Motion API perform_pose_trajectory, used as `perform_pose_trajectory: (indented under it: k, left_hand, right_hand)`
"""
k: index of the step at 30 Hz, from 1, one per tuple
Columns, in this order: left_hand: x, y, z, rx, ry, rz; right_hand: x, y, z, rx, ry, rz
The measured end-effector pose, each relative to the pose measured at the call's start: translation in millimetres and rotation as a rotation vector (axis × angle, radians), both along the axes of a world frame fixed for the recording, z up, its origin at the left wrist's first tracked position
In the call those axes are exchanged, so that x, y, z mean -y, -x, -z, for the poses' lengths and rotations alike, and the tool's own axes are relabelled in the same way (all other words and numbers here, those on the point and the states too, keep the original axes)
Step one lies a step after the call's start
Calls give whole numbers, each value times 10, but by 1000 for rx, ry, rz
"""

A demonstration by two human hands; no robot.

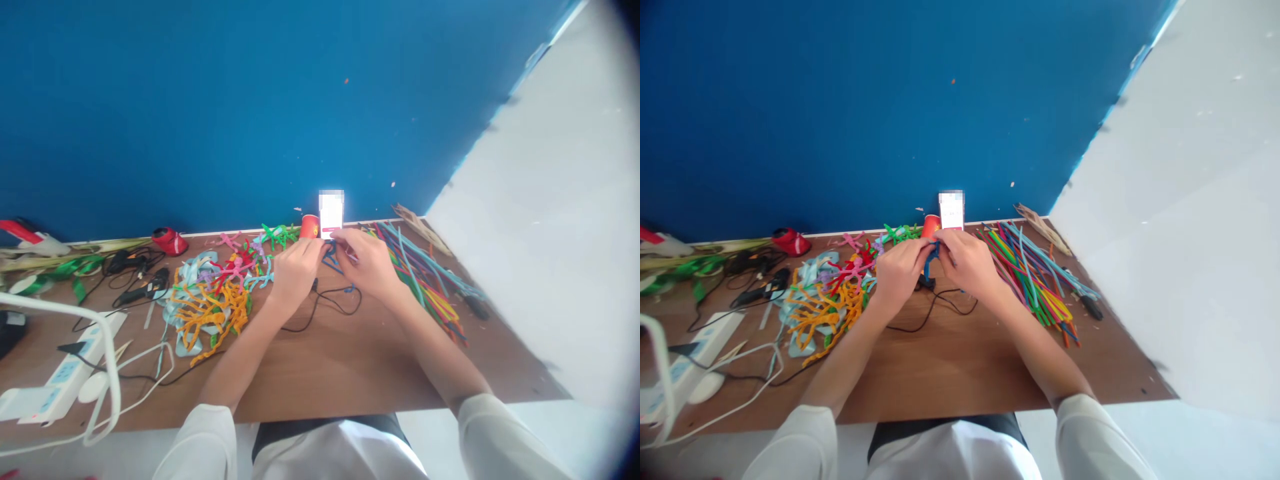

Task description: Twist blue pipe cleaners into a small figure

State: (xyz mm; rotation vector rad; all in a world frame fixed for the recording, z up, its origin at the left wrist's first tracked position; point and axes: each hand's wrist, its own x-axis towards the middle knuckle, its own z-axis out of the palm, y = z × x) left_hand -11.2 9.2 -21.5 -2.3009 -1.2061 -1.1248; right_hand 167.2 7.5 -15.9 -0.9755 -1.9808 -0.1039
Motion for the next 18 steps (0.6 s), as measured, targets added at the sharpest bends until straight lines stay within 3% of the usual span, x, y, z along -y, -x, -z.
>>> perform_pose_trajectory:
  k: [9, 18]
  left_hand:
    - [-68, -54, 58, 195, 232, 43]
    - [-67, -79, 60, 231, 272, 55]
  right_hand:
    - [27, 49, -29, -41, -9, -2]
    - [-5, 56, 24, -35, 9, -1]
